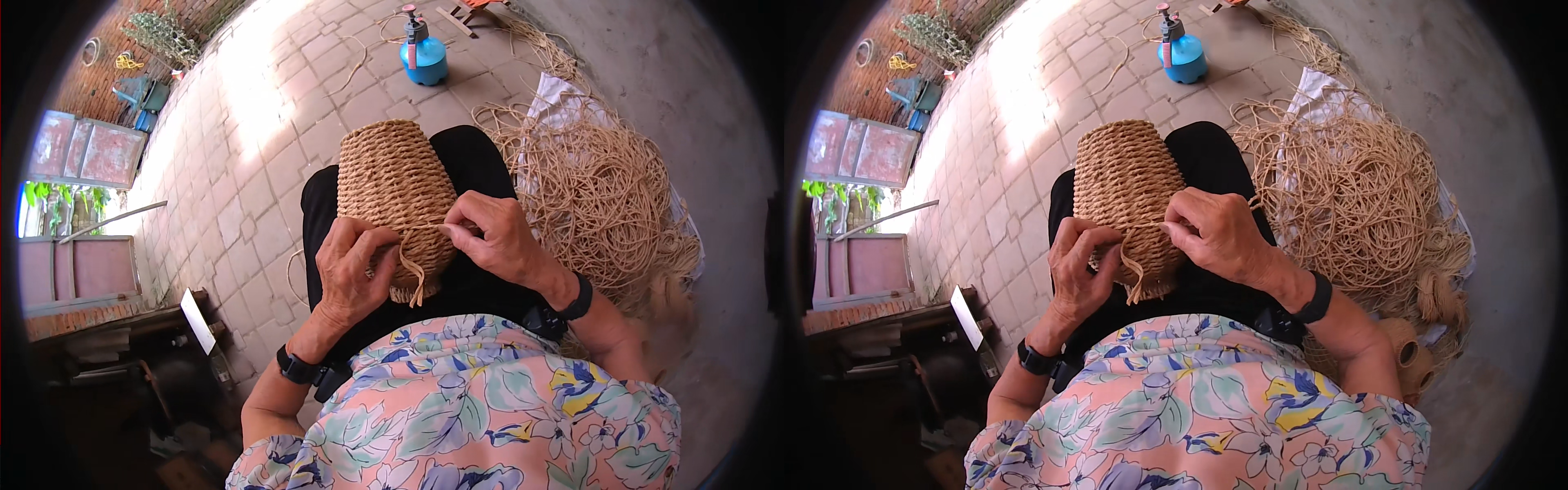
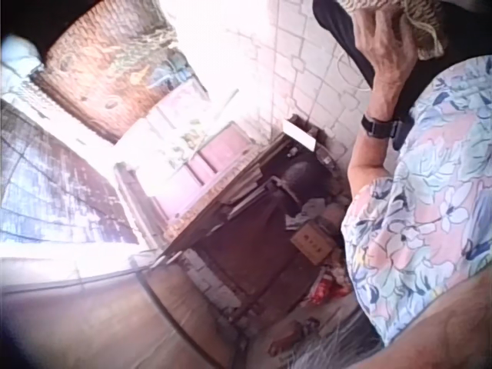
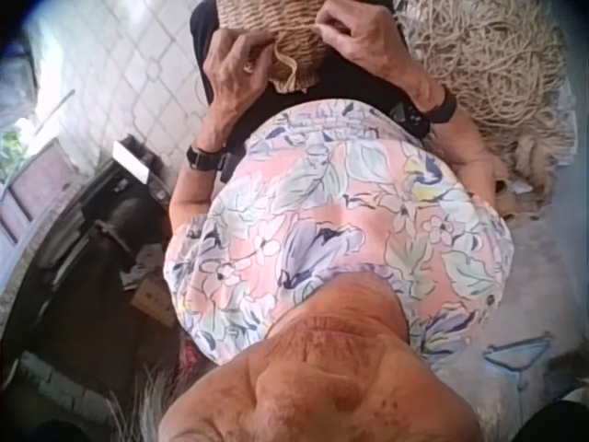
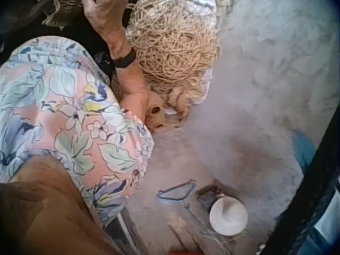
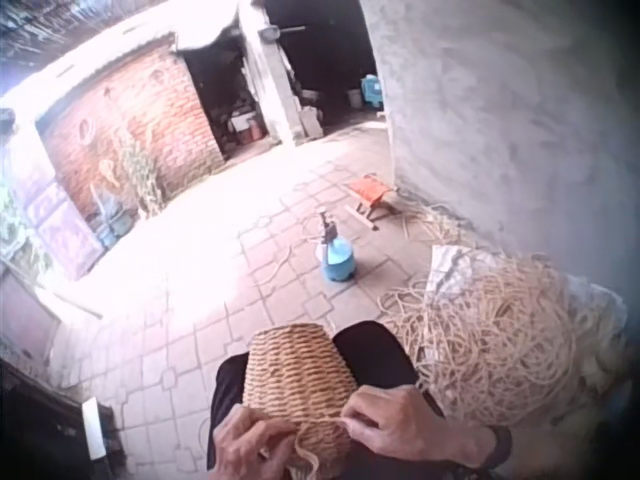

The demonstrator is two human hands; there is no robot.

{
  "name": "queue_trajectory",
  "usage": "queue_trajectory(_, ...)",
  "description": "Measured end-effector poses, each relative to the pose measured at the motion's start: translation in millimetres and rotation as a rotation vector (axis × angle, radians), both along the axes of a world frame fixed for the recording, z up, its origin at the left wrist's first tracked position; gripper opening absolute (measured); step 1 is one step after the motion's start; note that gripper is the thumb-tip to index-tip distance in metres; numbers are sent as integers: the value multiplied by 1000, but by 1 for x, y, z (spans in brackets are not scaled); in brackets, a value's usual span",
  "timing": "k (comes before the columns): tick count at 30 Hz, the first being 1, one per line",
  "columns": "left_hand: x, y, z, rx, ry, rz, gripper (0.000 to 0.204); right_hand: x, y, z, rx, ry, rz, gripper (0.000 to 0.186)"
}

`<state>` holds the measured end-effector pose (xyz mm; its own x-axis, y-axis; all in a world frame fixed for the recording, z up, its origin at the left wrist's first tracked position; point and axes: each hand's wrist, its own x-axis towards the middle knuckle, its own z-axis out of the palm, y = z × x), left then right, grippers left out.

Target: Weaving a straw or wicker basket by hand, then trimming the excess material.

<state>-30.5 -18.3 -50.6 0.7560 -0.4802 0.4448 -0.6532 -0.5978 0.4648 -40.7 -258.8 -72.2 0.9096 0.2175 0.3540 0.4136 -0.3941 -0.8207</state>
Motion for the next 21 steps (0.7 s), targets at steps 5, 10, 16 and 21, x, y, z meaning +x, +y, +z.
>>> queue_trajectory(5, -1, -2, 0, 5, -16, -1, 24, 6, 4, 0, 39, 16, 2, 14)
queue_trajectory(10, -2, -4, 0, 8, -28, 2, 23, 13, 4, 2, 104, 259, -27, 18)
queue_trajectory(16, -4, -5, -2, 18, -44, 10, 24, 17, 6, -4, 84, 224, -35, 20)
queue_trajectory(21, -5, -7, -4, 16, -54, 20, 26, 20, 5, -7, 101, 228, -26, 18)
